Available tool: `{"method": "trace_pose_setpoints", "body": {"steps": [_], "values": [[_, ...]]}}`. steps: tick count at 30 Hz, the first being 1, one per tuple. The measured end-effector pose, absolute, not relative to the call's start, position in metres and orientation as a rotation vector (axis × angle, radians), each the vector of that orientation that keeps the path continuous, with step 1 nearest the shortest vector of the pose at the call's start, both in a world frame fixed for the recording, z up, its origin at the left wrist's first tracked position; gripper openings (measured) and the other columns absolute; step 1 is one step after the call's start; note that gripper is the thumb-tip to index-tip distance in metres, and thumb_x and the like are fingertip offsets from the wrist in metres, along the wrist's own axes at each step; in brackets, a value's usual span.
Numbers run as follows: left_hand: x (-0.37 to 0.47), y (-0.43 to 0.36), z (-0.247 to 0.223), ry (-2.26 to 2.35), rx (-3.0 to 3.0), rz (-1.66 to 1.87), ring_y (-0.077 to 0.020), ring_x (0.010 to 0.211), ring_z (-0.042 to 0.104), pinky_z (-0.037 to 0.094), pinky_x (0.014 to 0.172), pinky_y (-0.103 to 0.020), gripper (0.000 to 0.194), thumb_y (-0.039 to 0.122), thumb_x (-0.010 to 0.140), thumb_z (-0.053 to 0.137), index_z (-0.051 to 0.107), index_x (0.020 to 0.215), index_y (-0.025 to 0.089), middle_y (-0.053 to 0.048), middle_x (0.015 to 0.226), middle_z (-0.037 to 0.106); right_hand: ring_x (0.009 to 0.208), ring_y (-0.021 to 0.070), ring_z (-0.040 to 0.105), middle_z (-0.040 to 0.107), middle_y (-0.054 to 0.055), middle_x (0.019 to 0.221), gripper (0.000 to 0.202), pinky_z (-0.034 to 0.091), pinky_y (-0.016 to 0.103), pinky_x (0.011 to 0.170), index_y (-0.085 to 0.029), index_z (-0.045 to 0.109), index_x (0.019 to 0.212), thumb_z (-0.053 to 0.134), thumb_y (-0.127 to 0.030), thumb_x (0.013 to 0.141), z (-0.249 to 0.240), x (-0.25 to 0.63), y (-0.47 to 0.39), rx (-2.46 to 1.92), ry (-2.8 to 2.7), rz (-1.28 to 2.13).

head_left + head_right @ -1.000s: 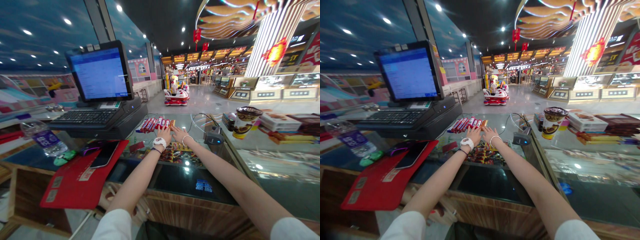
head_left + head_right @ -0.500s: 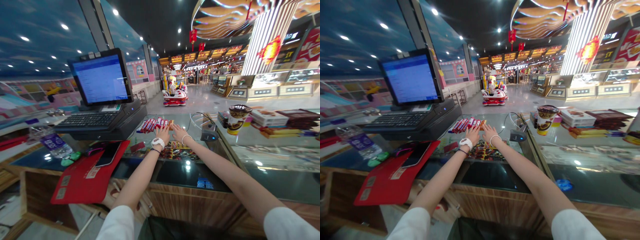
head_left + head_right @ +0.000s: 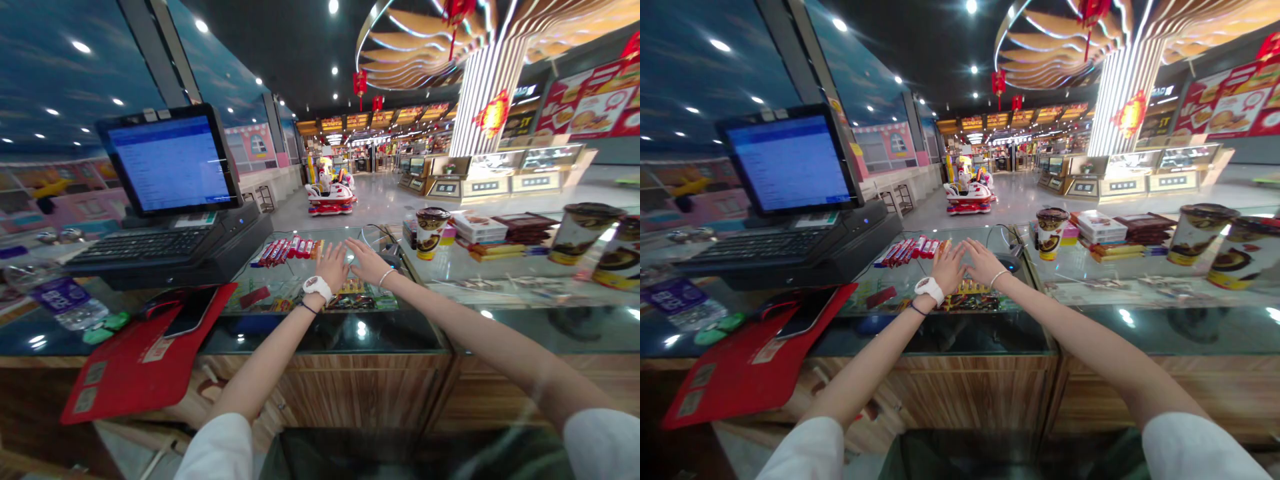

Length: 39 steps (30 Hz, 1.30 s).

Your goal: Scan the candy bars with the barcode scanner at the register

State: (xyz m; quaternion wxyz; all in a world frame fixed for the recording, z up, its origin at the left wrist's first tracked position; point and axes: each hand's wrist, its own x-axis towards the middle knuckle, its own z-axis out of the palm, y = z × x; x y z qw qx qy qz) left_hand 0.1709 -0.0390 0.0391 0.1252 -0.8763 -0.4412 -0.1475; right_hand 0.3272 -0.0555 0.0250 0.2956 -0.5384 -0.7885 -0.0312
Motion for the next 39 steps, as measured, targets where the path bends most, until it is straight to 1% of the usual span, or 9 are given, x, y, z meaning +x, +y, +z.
{"method": "trace_pose_setpoints", "body": {"steps": [4, 8, 12, 16, 24, 29, 33, 36, 39], "values": [[0.201, -0.059, 0.040, -1.162, -2.618, -0.457, -0.0280, 0.150, 0.027, 0.013, 0.125, -0.057, 0.052, 0.031, 0.099, 0.035, 0.041, 0.150, 0.018, -0.007, 0.158, 0.040, 0.149, 0.0257, 0.029, 0.034, 0.016, 0.159, 0.075, 0.026, 0.047, 0.123, -0.010, 0.029, 0.154, 0.048, -0.018, 0.082, 0.022, 0.371, -0.084, -1.449, -2.044, -0.106], [0.235, -0.074, 0.033, -0.993, -2.687, -0.475, -0.0280, 0.149, 0.028, 0.014, 0.125, -0.058, 0.052, 0.029, 0.098, 0.037, 0.043, 0.149, 0.019, -0.008, 0.156, 0.043, 0.147, 0.0263, 0.033, 0.035, 0.014, 0.158, 0.076, 0.029, 0.049, 0.121, -0.015, 0.024, 0.157, 0.048, -0.019, 0.084, 0.013, 0.419, -0.115, -1.550, -2.002, -0.161], [0.274, -0.087, 0.023, -0.796, -2.753, -0.477, -0.0279, 0.148, 0.030, 0.014, 0.125, -0.056, 0.052, 0.029, 0.098, 0.038, 0.044, 0.147, 0.016, -0.008, 0.156, 0.042, 0.145, 0.0257, 0.035, 0.038, 0.014, 0.157, 0.074, 0.032, 0.047, 0.120, -0.015, 0.026, 0.156, 0.048, -0.020, 0.085, -0.001, 0.467, -0.142, -1.720, -1.941, -0.221], [0.315, -0.099, 0.017, -0.625, -2.788, -0.437, -0.0280, 0.148, 0.030, 0.015, 0.125, -0.054, 0.052, 0.029, 0.097, 0.039, 0.045, 0.146, 0.013, -0.010, 0.155, 0.044, 0.146, 0.0268, 0.034, 0.037, 0.015, 0.158, 0.076, 0.031, 0.049, 0.120, -0.014, 0.026, 0.156, 0.049, -0.021, 0.084, -0.011, 0.511, -0.163, -1.891, -1.874, -0.294], [0.402, -0.113, 0.010, -0.463, -2.814, -0.434, -0.0287, 0.148, 0.031, 0.018, 0.124, -0.055, 0.052, 0.026, 0.095, 0.042, 0.046, 0.145, 0.013, -0.012, 0.156, 0.042, 0.145, 0.0285, 0.035, 0.033, 0.014, 0.160, 0.078, 0.033, 0.048, 0.117, -0.014, 0.029, 0.155, 0.052, -0.018, 0.081, -0.018, 0.589, -0.186, -2.217, -1.711, -0.430], [0.446, -0.114, 0.008, -0.507, -2.842, -0.450, -0.0299, 0.148, 0.031, 0.018, 0.124, -0.055, 0.054, 0.025, 0.095, 0.042, 0.044, 0.147, 0.010, -0.013, 0.158, 0.038, 0.149, 0.0295, 0.027, 0.029, 0.014, 0.162, 0.074, 0.025, 0.049, 0.120, -0.010, 0.032, 0.154, 0.050, -0.014, 0.082, -0.007, 0.623, -0.185, -2.386, -1.594, -0.432], [0.472, -0.109, 0.005, -0.584, -2.859, -0.467, -0.0306, 0.149, 0.029, 0.017, 0.124, -0.055, 0.057, 0.024, 0.094, 0.042, 0.040, 0.149, 0.009, -0.013, 0.159, 0.035, 0.151, 0.0280, 0.022, 0.026, 0.011, 0.164, 0.078, 0.019, 0.051, 0.122, -0.014, 0.028, 0.155, 0.052, -0.012, 0.081, 0.000, 0.640, -0.177, -2.413, -1.592, -0.422], [0.489, -0.104, 0.001, -0.614, -2.868, -0.467, -0.0301, 0.150, 0.026, 0.015, 0.125, -0.053, 0.058, 0.023, 0.095, 0.040, 0.038, 0.151, 0.008, -0.014, 0.160, 0.035, 0.151, 0.0265, 0.022, 0.028, 0.011, 0.163, 0.078, 0.016, 0.052, 0.122, -0.017, 0.028, 0.156, 0.053, -0.013, 0.082, 0.000, 0.648, -0.169, -2.402, -1.600, -0.409], [0.503, -0.099, -0.002, -0.634, -2.861, -0.508, -0.0296, 0.149, 0.029, 0.015, 0.125, -0.052, 0.057, 0.022, 0.095, 0.037, 0.039, 0.150, 0.008, -0.014, 0.157, 0.040, 0.150, 0.0270, 0.026, 0.034, 0.011, 0.161, 0.074, 0.016, 0.052, 0.122, -0.017, 0.032, 0.154, 0.054, -0.013, 0.084, -0.002, 0.656, -0.164, -2.377, -1.606, -0.407]]}}
